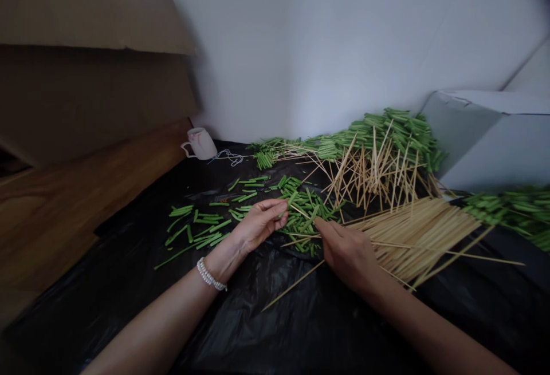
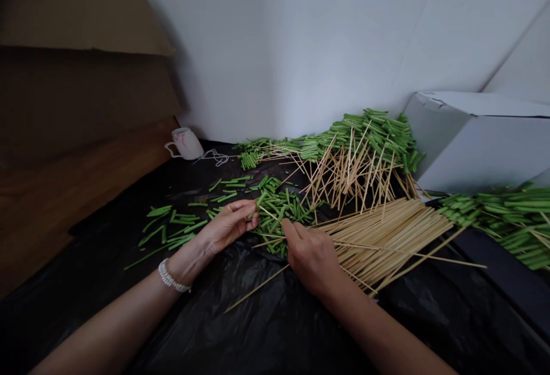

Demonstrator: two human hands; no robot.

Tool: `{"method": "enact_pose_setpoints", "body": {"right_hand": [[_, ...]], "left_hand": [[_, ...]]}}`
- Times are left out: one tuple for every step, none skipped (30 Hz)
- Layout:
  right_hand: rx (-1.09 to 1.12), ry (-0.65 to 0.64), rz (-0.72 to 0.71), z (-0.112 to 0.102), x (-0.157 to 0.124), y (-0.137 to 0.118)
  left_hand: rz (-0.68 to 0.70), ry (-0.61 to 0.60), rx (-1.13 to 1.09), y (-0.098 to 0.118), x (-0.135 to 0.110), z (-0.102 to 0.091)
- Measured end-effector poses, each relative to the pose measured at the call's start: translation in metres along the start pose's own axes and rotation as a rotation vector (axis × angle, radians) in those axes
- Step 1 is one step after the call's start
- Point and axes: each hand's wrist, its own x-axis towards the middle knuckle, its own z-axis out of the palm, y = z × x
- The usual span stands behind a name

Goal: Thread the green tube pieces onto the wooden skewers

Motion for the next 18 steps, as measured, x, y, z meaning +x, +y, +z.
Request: {"method": "enact_pose_setpoints", "body": {"right_hand": [[0.003,0.003,0.001,0.0,0.0,0.0],[0.006,0.007,-0.001,0.0,0.0,0.0],[0.006,0.013,-0.003,0.0,0.0,0.0],[0.004,0.019,-0.004,0.0,0.0,0.0],[0.0,0.023,-0.005,0.0,0.0,-0.001],[-0.003,0.027,-0.004,0.0,0.0,-0.001],[-0.003,0.027,-0.002,0.0,0.0,-0.001],[0.001,0.025,0.001,0.0,0.0,-0.001],[0.008,0.02,0.005,0.001,0.0,-0.002],[0.019,0.013,0.009,0.001,0.0,-0.002],[0.03,0.009,0.015,0.001,0.0,-0.002],[0.041,0.004,0.02,0.001,0.0,-0.001],[0.051,0.0,0.026,0.002,-0.001,-0.001],[0.058,-0.005,0.031,0.002,-0.001,-0.001],[0.065,-0.009,0.036,0.003,-0.001,-0.001],[0.071,-0.014,0.041,0.003,-0.002,-0.001],[0.077,-0.019,0.046,0.003,-0.002,-0.001],[0.086,-0.023,0.047,0.003,-0.002,-0.002]], "left_hand": [[0.004,-0.005,0.011,0.0,0.0,0.0],[0.012,-0.004,0.024,0.0,0.0,0.0],[0.024,0.001,0.038,-0.001,0.0,0.001],[0.038,0.012,0.05,-0.001,0.0,0.001],[0.053,0.025,0.058,-0.002,0.0,0.002],[0.067,0.037,0.063,-0.003,0.0,0.003],[0.077,0.047,0.066,-0.004,0.0,0.004],[0.084,0.054,0.068,-0.005,-0.001,0.005],[0.087,0.061,0.071,-0.005,-0.001,0.006],[0.087,0.069,0.076,-0.005,-0.001,0.007],[0.086,0.077,0.082,-0.005,-0.002,0.008],[0.085,0.084,0.088,-0.005,-0.002,0.008],[0.085,0.088,0.093,-0.005,-0.002,0.009],[0.085,0.09,0.099,-0.004,-0.002,0.009],[0.085,0.092,0.104,-0.004,-0.003,0.009],[0.087,0.094,0.107,-0.004,-0.003,0.01],[0.087,0.094,0.116,-0.005,-0.004,0.011],[0.083,0.087,0.135,-0.007,-0.005,0.012]]}}
